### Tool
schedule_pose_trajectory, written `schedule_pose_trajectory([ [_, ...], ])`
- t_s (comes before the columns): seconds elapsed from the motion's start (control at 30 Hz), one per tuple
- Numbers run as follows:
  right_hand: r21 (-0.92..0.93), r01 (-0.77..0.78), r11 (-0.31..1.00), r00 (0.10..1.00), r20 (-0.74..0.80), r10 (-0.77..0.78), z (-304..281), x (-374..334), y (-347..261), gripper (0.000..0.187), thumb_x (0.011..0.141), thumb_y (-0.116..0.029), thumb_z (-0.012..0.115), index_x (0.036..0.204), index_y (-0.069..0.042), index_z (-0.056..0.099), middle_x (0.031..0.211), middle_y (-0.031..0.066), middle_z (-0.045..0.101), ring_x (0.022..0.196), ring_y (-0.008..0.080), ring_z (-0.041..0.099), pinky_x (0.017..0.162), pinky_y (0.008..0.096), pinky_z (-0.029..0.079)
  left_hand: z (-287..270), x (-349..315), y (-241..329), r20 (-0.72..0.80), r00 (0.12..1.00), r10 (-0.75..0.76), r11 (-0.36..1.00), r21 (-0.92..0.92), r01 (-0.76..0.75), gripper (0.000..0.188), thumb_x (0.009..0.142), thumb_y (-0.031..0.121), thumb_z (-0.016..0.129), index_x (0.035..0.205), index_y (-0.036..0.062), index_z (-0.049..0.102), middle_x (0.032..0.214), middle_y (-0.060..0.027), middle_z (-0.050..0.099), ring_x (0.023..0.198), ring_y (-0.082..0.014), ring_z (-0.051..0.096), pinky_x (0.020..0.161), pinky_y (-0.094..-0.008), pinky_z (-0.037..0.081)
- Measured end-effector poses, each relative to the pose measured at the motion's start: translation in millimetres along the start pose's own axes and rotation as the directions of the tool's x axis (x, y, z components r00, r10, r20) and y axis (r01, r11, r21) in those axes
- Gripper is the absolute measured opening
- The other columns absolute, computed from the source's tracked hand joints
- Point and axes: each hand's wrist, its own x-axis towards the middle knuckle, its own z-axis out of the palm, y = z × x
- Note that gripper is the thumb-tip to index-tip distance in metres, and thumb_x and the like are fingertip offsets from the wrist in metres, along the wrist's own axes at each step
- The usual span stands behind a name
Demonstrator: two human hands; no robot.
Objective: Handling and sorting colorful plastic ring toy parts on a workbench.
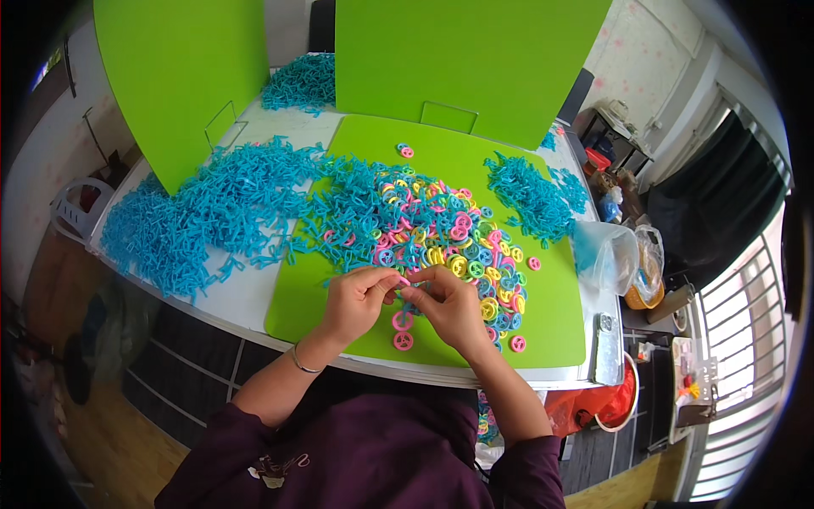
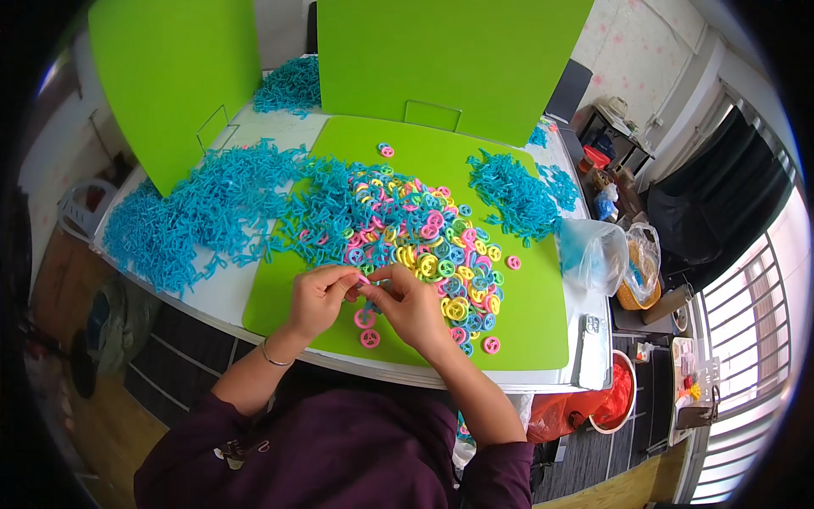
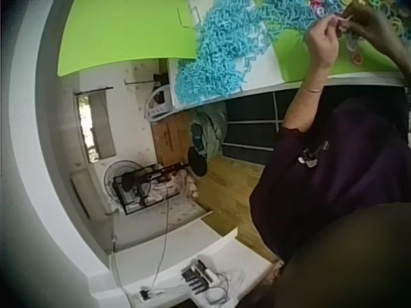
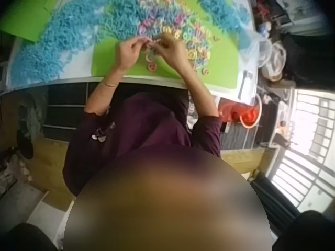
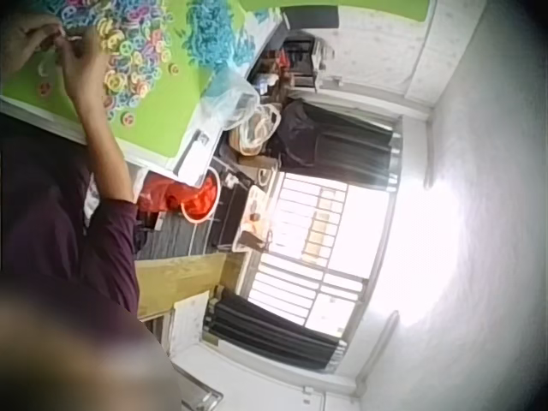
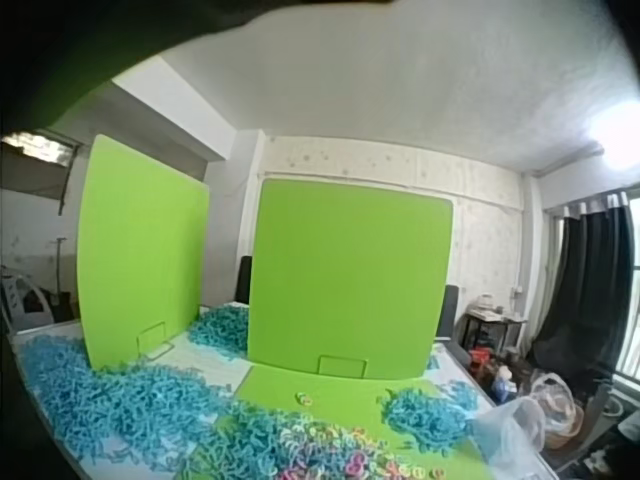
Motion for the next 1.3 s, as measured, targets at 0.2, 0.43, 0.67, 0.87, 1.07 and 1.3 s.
schedule_pose_trajectory([
  [0.2,0.199,-0.133,0.971,0.987,0.114,0.112,-4,3,5,0.016,0.084,-0.013,0.069,0.091,-0.002,0.06,0.058,-0.0047,0.055,0.052,0.0002,0.045,0.047,0.0184,0.031,0,-1,1,0.076,0.995,-0.071,0.997,0.019,0.069,0.009,0.087,0.005,0.061,0.085,-0.0018,0.067,0.068,-0.0065,0.065,0.056,-0.0108,0.061,0.05,-0.0235,0.048],
  [0.43,-0.159,-0.012,0.987,0.998,-0.059,0.003,6,-2,-1,0.015,0.086,-0.012,0.067,0.094,0.0,0.062,0.066,-0.0008,0.063,0.056,0.0025,0.055,0.046,0.0185,0.039,2,1,2,-0.012,0.999,0.043,0.992,0.122,-0.042,0.006,0.085,0.003,0.063,0.084,-0.0011,0.067,0.066,-0.0078,0.064,0.056,-0.013,0.062,0.05,-0.0238,0.049],
  [0.67,0.202,-0.062,0.977,0.998,0.012,0.061,6,0,8,0.018,0.086,-0.014,0.067,0.092,0.002,0.062,0.07,0.0036,0.065,0.058,0.0055,0.058,0.05,0.0207,0.046,2,-1,3,-0.041,0.992,0.119,0.984,0.137,-0.112,0.005,0.083,0.002,0.064,0.086,-0.0013,0.067,0.068,-0.0084,0.065,0.058,-0.0138,0.064,0.052,-0.0248,0.05],
  [0.87,0.235,-0.072,0.969,0.99,0.138,0.04,-11,3,-3,0.013,0.085,-0.01,0.068,0.092,-0.001,0.061,0.07,0.0008,0.063,0.056,0.0037,0.055,0.046,0.0187,0.041,1,3,-3,0.198,0.948,-0.25,0.887,-0.346,0.307,0.015,0.09,0.011,0.06,0.095,-0.0004,0.068,0.079,-0.0049,0.067,0.071,-0.0085,0.063,0.057,-0.023,0.05],
  [1.07,0.134,-0.134,0.982,0.986,0.118,0.118,-29,-9,-6,0.016,0.082,-0.007,0.069,0.096,-0.001,0.062,0.071,-0.0007,0.059,0.056,0.002,0.051,0.044,0.0181,0.037,-5,8,-1,0.149,0.944,-0.293,0.946,-0.098,0.309,0.016,0.091,0.016,0.06,0.097,0.0036,0.069,0.076,-0.0031,0.065,0.069,-0.0074,0.06,0.057,-0.0224,0.048],
  [1.3,-0.336,0.054,0.94,0.979,0.205,0.017,-92,-81,-37,0.02,0.077,-0.007,0.073,0.095,-0.004,0.067,0.09,0.0047,0.065,0.075,0.0106,0.062,0.064,0.0235,0.049,-14,6,-20,0.07,0.997,0.032,0.925,0.376,-0.056,0.017,0.08,0.018,0.07,0.091,0.0052,0.069,0.076,-0.007,0.063,0.066,-0.0183,0.059,0.06,-0.0291,0.047],
])
